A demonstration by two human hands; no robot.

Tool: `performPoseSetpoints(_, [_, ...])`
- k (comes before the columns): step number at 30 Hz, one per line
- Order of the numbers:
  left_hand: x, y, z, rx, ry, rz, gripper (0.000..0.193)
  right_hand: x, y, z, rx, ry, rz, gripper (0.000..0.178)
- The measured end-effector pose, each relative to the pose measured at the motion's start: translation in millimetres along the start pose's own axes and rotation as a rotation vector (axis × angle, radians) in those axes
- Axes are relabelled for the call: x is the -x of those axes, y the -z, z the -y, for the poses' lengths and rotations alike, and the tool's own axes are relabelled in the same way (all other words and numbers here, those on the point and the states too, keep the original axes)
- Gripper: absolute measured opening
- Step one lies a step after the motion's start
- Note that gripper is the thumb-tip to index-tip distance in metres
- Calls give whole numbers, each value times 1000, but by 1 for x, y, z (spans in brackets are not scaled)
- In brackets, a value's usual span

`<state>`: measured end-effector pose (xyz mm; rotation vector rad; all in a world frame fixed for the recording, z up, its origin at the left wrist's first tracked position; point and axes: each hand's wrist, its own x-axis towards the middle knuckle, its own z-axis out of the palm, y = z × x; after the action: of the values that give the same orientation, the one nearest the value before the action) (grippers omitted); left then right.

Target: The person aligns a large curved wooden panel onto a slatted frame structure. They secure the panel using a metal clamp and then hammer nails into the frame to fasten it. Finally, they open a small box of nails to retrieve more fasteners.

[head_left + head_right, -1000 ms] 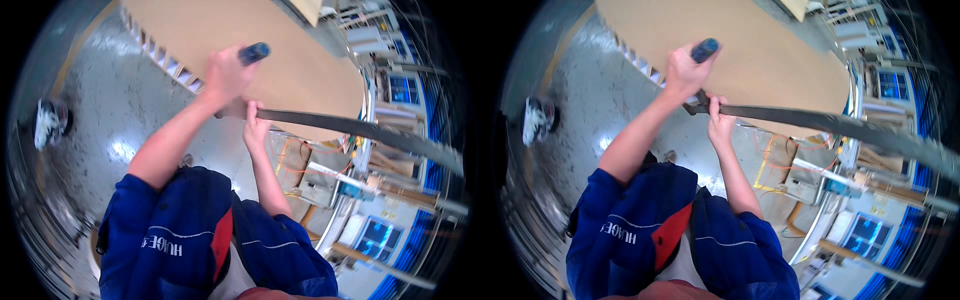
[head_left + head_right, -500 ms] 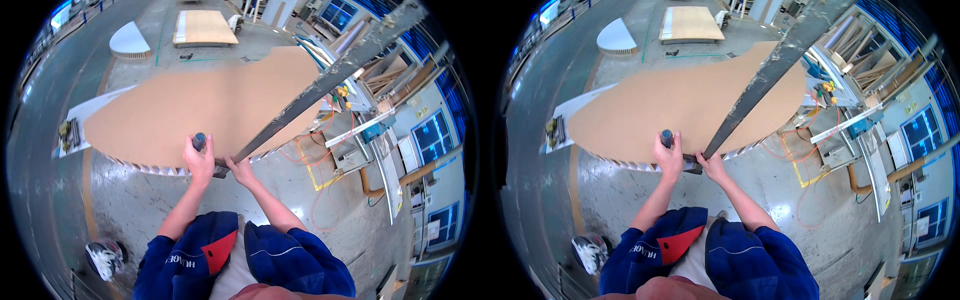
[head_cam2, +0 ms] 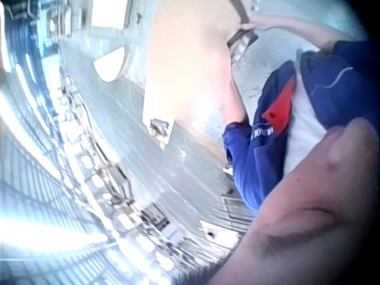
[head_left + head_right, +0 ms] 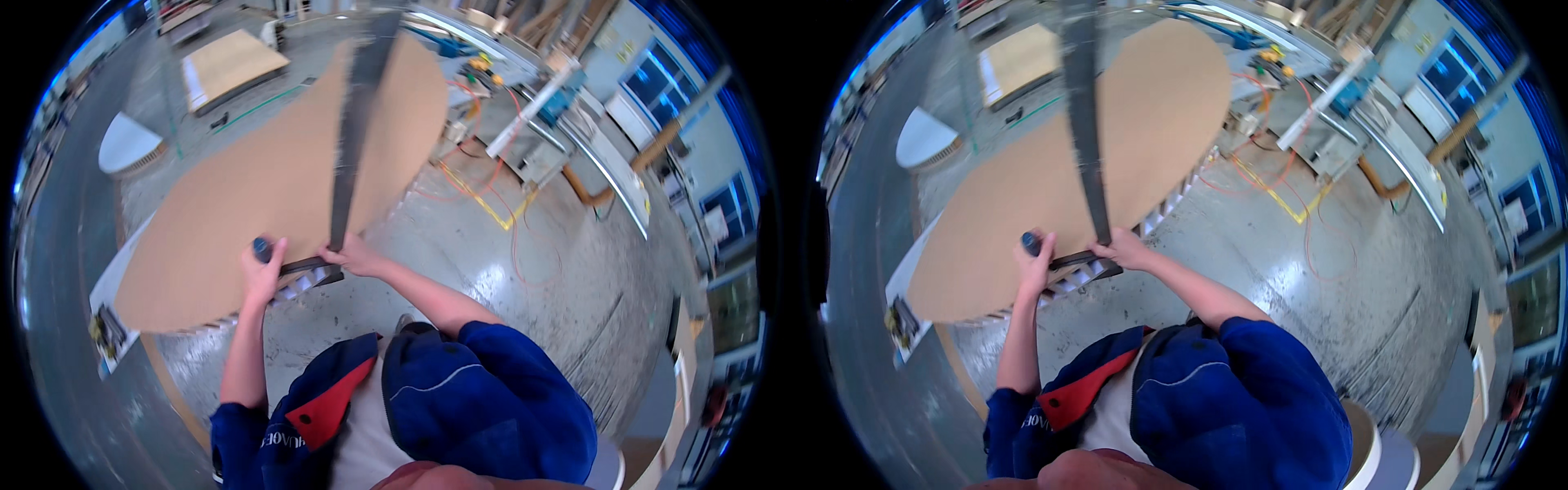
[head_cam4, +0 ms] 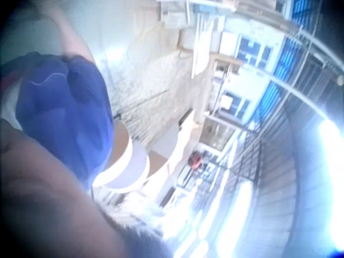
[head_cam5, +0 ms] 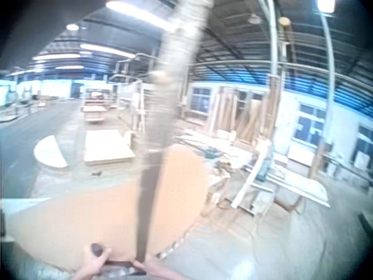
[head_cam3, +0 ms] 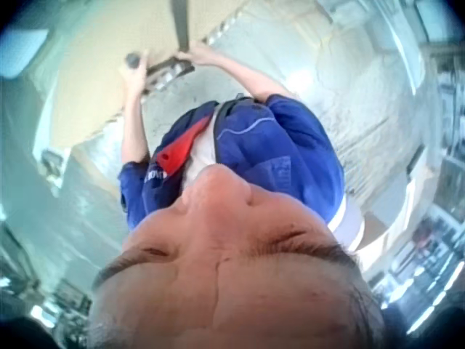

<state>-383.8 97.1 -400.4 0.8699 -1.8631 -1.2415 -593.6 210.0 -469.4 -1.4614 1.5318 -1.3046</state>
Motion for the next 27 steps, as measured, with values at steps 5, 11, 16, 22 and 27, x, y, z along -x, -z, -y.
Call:
performPoseSetpoints(5, [11,-27,0,123,10,-295,31,4,20,8,62,10,133,38])
performPoseSetpoints(11, [16,-50,39,-8,-97,-592,31,30,87,-18,-8,152,149,43])
performPoseSetpoints(16, [42,-66,79,-260,-70,-811,39,57,184,-108,-182,-128,109,32])
performPoseSetpoints(22, [114,-185,35,-721,267,-755,39,94,311,-205,-277,-385,-45,25])
performPoseSetpoints(27, [53,-314,-8,-488,474,190,30,49,392,-242,-139,-484,-13,25])
